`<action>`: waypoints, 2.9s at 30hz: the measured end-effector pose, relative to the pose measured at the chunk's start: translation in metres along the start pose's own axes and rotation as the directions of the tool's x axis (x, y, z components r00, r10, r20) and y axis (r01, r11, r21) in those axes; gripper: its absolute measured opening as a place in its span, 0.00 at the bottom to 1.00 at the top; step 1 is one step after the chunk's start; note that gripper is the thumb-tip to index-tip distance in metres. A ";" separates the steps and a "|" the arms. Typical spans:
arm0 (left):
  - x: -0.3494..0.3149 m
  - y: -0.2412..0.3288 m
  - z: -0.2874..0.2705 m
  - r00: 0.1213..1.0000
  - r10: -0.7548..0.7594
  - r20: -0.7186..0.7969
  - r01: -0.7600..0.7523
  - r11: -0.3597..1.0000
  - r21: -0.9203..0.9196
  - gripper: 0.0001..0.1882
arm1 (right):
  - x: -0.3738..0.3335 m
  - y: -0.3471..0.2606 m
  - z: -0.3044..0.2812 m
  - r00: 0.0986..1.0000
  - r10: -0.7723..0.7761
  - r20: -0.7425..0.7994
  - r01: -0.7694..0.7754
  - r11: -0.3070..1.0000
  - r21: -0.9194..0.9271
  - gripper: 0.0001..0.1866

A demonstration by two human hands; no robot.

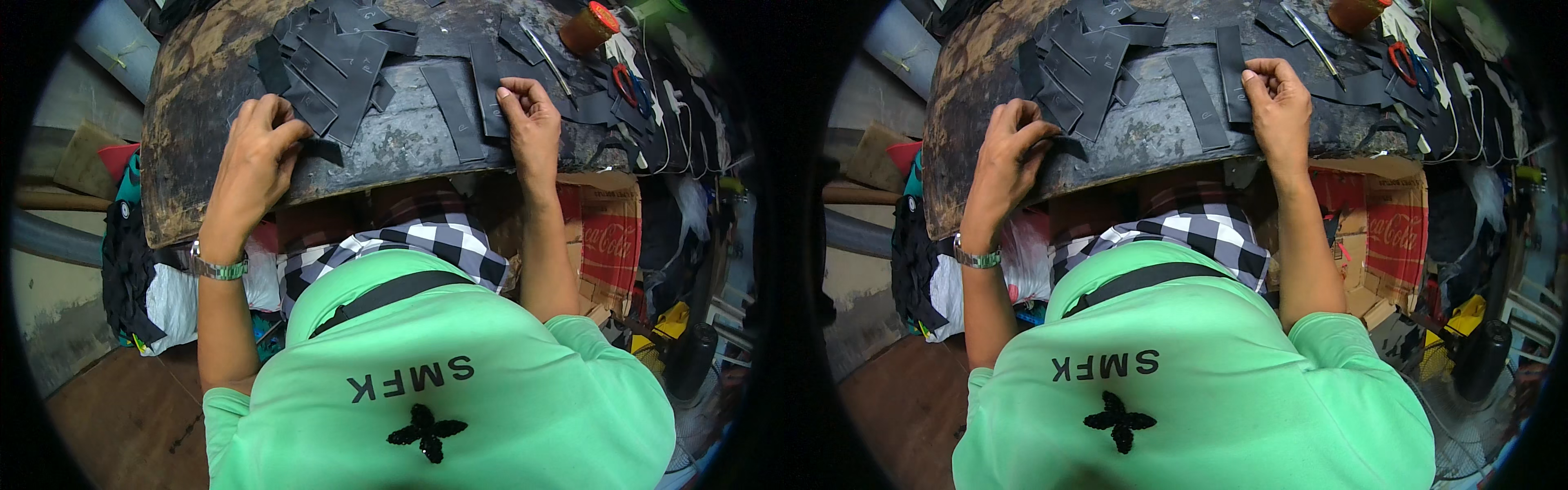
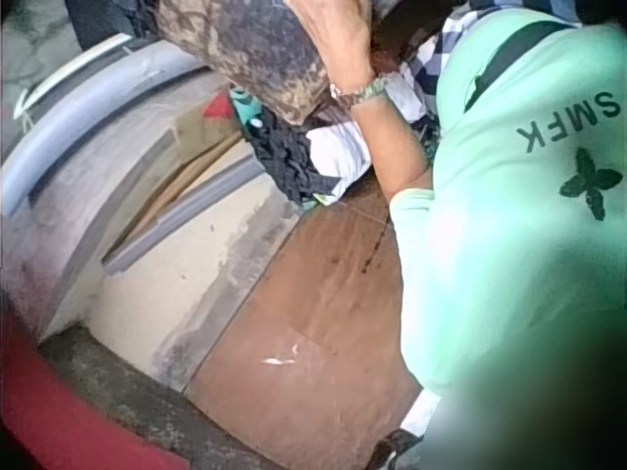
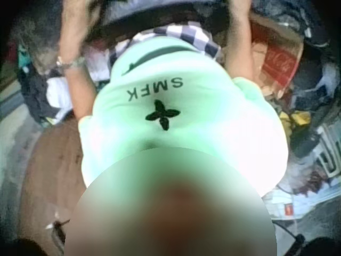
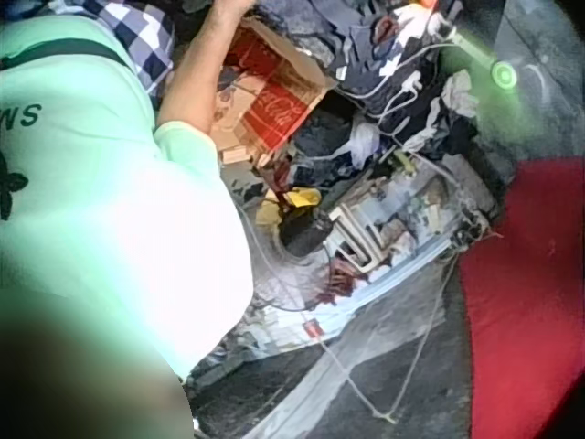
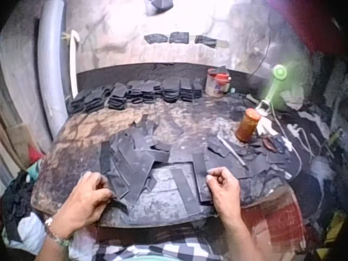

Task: The person sorts and stacks small black rubber pieces on a workbench. They repeatedly pick up pieces, align them, and place them into neat piles. The person also uses a metal tool to separate and organize the pieces.

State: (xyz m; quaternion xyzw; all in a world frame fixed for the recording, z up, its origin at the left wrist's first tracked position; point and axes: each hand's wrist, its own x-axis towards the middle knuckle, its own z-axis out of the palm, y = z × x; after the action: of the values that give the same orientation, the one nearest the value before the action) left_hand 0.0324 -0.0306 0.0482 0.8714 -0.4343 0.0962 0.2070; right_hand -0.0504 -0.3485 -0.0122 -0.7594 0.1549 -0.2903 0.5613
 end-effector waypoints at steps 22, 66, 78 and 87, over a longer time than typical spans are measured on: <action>-0.016 0.038 0.049 0.860 -0.509 0.030 0.345 0.538 -0.770 0.10 | -0.022 -0.020 0.009 0.973 -0.004 0.230 0.054 0.976 -0.213 0.07; 0.001 -0.045 0.028 0.914 -0.179 -0.365 0.163 0.984 -0.074 0.14 | -0.011 -0.048 0.030 0.984 0.087 0.155 0.005 0.858 -0.513 0.11; 0.023 -0.053 0.007 0.883 -0.390 -0.260 0.260 0.870 -0.420 0.12 | 0.011 -0.062 0.091 0.951 -0.168 0.260 0.276 0.841 -0.466 0.16; -0.020 -0.031 -0.040 0.772 -0.603 -0.203 0.041 0.366 -0.930 0.21 | 0.026 -0.051 0.103 0.955 -0.045 0.292 0.099 0.979 -0.176 0.12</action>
State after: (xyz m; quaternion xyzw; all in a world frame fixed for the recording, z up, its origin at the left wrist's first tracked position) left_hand 0.0452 0.0183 0.0688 0.6366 -0.1552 0.0383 0.7545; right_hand 0.0291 -0.2683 0.0221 -0.8482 0.0709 -0.1817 0.4925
